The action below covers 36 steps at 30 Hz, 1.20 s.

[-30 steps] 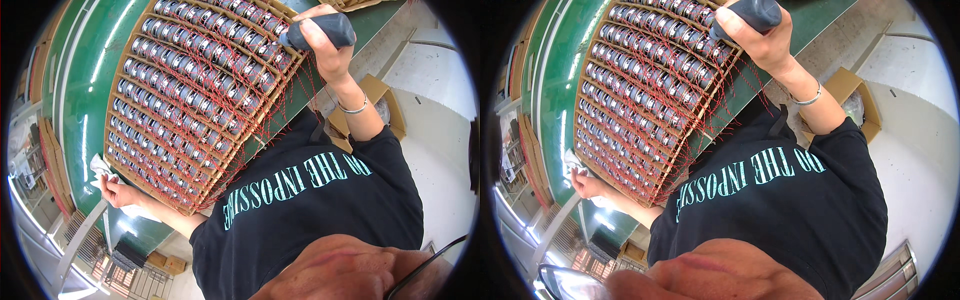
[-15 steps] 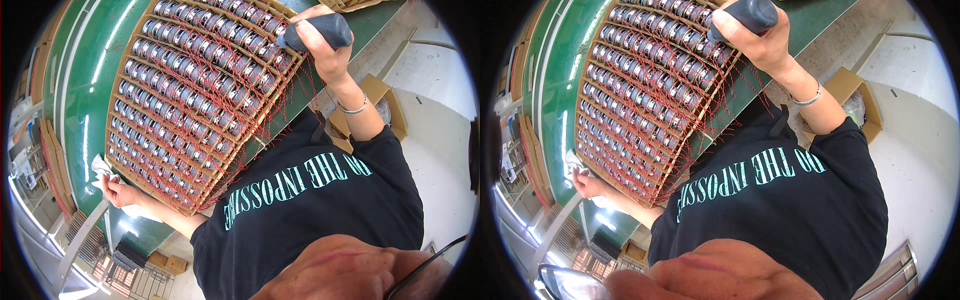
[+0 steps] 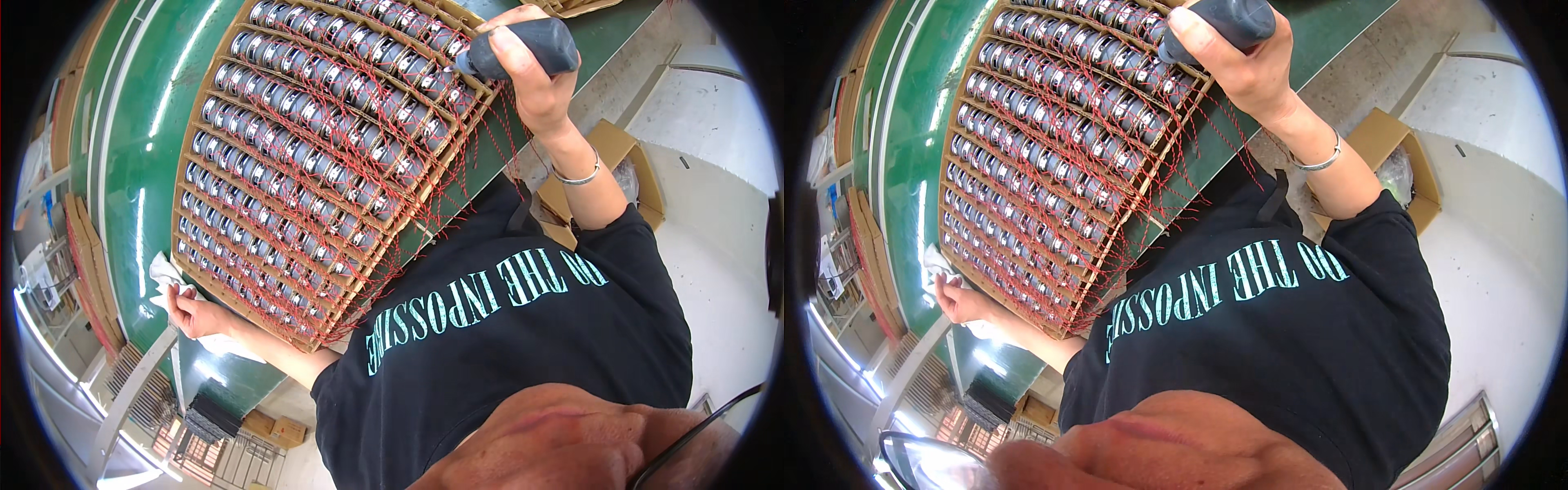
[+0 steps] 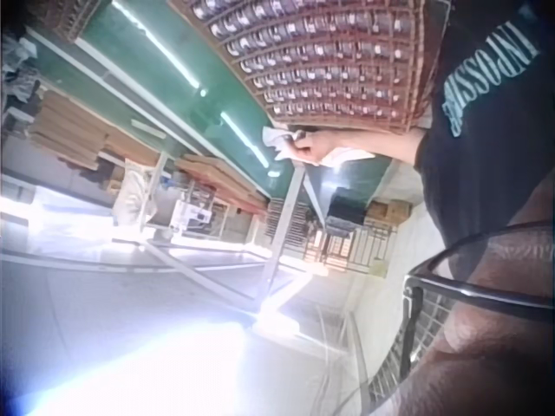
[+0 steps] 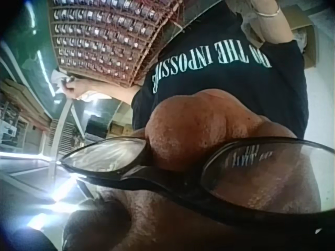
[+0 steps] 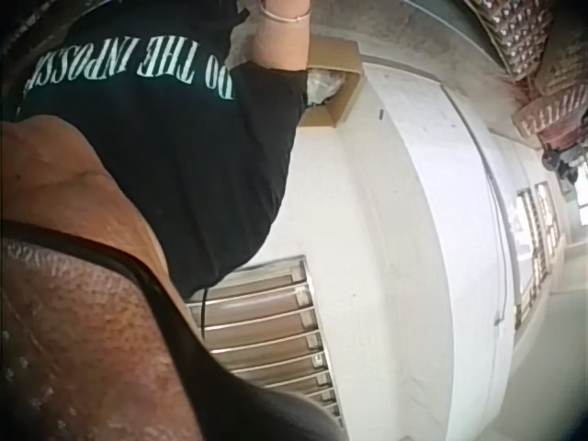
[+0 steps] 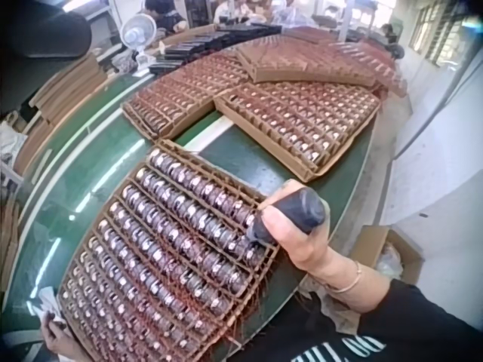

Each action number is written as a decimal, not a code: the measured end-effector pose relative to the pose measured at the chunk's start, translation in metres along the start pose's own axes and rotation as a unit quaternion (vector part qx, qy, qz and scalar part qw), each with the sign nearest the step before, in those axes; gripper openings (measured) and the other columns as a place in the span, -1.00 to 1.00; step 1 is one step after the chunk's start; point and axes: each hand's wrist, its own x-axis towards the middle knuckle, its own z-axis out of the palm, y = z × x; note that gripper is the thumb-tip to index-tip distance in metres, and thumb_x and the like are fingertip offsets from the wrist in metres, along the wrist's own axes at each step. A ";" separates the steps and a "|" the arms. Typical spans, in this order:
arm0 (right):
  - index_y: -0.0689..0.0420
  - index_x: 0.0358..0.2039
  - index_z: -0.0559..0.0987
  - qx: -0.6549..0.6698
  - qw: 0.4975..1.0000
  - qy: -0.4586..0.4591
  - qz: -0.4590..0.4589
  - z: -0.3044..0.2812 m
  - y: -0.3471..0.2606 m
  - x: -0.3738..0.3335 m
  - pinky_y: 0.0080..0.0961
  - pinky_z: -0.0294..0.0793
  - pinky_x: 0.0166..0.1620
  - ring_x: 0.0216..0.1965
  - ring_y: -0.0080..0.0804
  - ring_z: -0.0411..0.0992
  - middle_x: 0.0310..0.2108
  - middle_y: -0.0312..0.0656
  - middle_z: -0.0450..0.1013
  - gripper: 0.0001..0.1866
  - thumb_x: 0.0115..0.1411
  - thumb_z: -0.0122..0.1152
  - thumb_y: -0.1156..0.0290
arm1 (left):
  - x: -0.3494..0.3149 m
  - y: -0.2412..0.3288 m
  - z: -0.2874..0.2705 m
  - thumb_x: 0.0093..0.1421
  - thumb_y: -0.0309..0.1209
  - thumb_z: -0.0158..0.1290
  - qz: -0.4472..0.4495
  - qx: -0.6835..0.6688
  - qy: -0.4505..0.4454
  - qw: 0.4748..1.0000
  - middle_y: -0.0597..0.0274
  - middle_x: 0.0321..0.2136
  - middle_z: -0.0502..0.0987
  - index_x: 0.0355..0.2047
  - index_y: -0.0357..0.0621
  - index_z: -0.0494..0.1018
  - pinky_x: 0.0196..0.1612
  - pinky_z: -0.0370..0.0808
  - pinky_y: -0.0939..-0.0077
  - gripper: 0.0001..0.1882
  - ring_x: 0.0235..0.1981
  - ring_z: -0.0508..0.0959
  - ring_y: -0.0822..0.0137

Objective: Applying liquid from a squeeze bottle to small electronic components in a production tray.

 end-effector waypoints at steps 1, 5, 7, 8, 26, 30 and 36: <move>0.27 -0.46 0.51 0.000 1.000 0.000 0.000 -0.001 0.001 0.000 -0.59 0.38 -0.39 -0.51 -0.52 0.40 -0.53 -0.22 0.42 -0.92 0.07 0.15 0.52 | 0.000 0.000 -0.001 0.19 -0.54 -0.11 0.002 -0.002 -0.001 1.000 0.18 -0.42 0.58 -0.31 -0.28 0.56 -0.44 0.47 0.60 -0.78 -0.53 0.48 0.44; 0.27 -0.47 0.50 -0.021 1.000 -0.003 -0.011 -0.004 0.002 -0.002 -0.60 0.38 -0.38 -0.50 -0.52 0.40 -0.52 -0.22 0.43 -0.93 0.07 0.14 0.52 | -0.001 -0.002 -0.002 0.19 -0.54 -0.11 0.008 -0.003 -0.004 1.000 0.18 -0.42 0.58 -0.31 -0.28 0.56 -0.44 0.47 0.61 -0.78 -0.53 0.48 0.45; 0.26 -0.47 0.50 -0.010 1.000 -0.008 -0.004 -0.004 0.001 -0.003 -0.60 0.39 -0.38 -0.49 -0.53 0.40 -0.52 -0.22 0.43 -0.93 0.08 0.14 0.52 | -0.001 -0.004 -0.001 0.19 -0.54 -0.11 0.006 -0.005 -0.005 1.000 0.18 -0.42 0.58 -0.31 -0.27 0.56 -0.45 0.46 0.61 -0.78 -0.54 0.48 0.45; 0.26 -0.46 0.49 -0.003 1.000 -0.009 0.004 -0.005 0.001 -0.003 -0.59 0.39 -0.38 -0.50 -0.52 0.40 -0.52 -0.22 0.43 -0.93 0.08 0.14 0.52 | -0.001 -0.004 0.000 0.19 -0.54 -0.11 0.005 -0.005 -0.007 1.000 0.18 -0.42 0.58 -0.31 -0.27 0.56 -0.45 0.46 0.61 -0.78 -0.54 0.48 0.45; 0.35 -0.31 0.45 0.040 0.996 -0.070 0.028 -0.032 0.001 -0.029 -0.33 0.51 -0.14 -0.29 -0.16 0.53 -0.40 0.05 0.51 -0.80 0.11 -0.03 0.48 | 0.000 -0.005 0.002 0.20 -0.53 -0.11 -0.006 -0.002 -0.011 1.000 0.17 -0.42 0.57 -0.31 -0.31 0.54 -0.46 0.45 0.61 -0.79 -0.54 0.47 0.43; 0.33 -0.31 0.47 -0.060 0.992 -0.105 -0.023 -0.030 0.000 -0.025 -0.41 0.46 -0.11 -0.32 -0.31 0.52 -0.42 -0.01 0.54 -0.81 0.11 -0.03 0.51 | 0.000 -0.010 0.000 0.20 -0.54 -0.11 -0.009 -0.010 -0.015 1.000 0.17 -0.42 0.57 -0.31 -0.30 0.54 -0.46 0.43 0.62 -0.78 -0.54 0.46 0.44; 0.33 -0.34 0.49 -0.072 0.992 -0.106 -0.020 -0.024 -0.005 -0.020 -0.44 0.42 -0.09 -0.35 -0.39 0.49 -0.44 -0.05 0.56 -0.80 0.12 -0.04 0.48 | 0.004 -0.014 0.000 0.20 -0.53 -0.10 -0.010 -0.012 -0.012 1.000 0.19 -0.42 0.57 -0.31 -0.29 0.55 -0.47 0.43 0.64 -0.79 -0.53 0.47 0.46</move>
